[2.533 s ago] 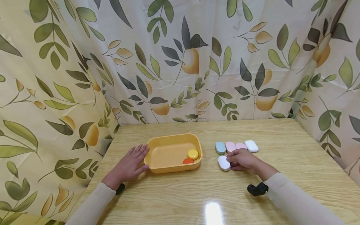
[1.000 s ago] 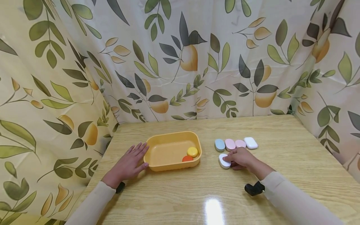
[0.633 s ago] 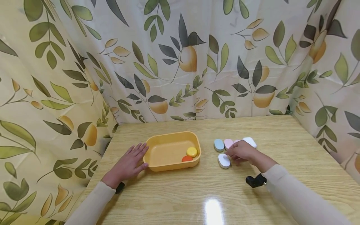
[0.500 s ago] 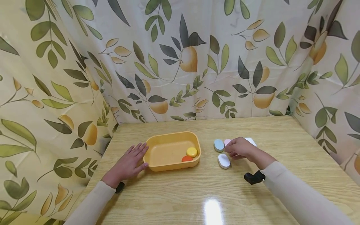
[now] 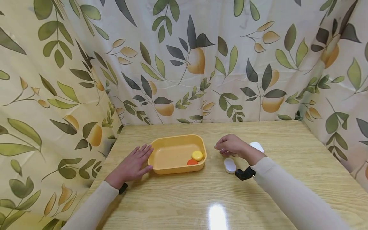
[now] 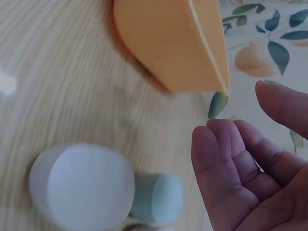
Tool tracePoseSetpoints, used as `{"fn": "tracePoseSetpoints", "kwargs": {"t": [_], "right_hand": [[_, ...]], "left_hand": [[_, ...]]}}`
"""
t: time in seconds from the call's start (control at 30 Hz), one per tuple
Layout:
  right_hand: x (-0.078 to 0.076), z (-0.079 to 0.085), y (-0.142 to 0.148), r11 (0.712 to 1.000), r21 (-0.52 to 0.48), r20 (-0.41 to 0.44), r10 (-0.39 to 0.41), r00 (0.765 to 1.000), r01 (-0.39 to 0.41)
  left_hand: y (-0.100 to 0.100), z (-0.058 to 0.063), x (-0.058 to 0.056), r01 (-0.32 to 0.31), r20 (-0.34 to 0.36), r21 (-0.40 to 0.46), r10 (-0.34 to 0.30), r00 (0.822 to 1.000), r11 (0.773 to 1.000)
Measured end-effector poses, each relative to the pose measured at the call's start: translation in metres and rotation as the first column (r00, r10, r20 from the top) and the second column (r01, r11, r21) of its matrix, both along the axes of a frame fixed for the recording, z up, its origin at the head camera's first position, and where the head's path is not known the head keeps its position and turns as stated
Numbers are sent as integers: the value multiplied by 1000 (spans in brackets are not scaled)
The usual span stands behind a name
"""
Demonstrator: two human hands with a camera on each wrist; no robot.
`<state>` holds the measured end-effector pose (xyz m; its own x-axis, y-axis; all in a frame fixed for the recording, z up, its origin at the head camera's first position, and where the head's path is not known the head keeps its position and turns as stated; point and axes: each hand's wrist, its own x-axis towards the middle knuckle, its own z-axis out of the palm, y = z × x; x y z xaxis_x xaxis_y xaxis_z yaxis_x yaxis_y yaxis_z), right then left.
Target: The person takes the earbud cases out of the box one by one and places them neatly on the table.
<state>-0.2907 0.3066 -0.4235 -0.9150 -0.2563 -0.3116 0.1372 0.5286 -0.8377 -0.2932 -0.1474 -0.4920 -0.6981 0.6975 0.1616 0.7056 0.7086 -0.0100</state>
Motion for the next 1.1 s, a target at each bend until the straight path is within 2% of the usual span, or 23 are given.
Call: {"fn": "tracePoseSetpoints", "kwargs": {"t": [0.27, 0.67, 1.1], "right_hand": [[-16, -3, -17, 999, -46, 6, -21, 1000, 21], [-27, 5, -34, 998, -64, 0, -6, 1000, 6], [-34, 11, -67, 993, -94, -35, 76, 997, -79]], "left_hand": [[0, 1, 0, -4, 17, 5, 4, 1000, 1000], [2, 1, 1, -19, 36, 4, 19, 999, 1000], [1, -1, -1, -21, 38, 1, 21, 999, 1000]]}}
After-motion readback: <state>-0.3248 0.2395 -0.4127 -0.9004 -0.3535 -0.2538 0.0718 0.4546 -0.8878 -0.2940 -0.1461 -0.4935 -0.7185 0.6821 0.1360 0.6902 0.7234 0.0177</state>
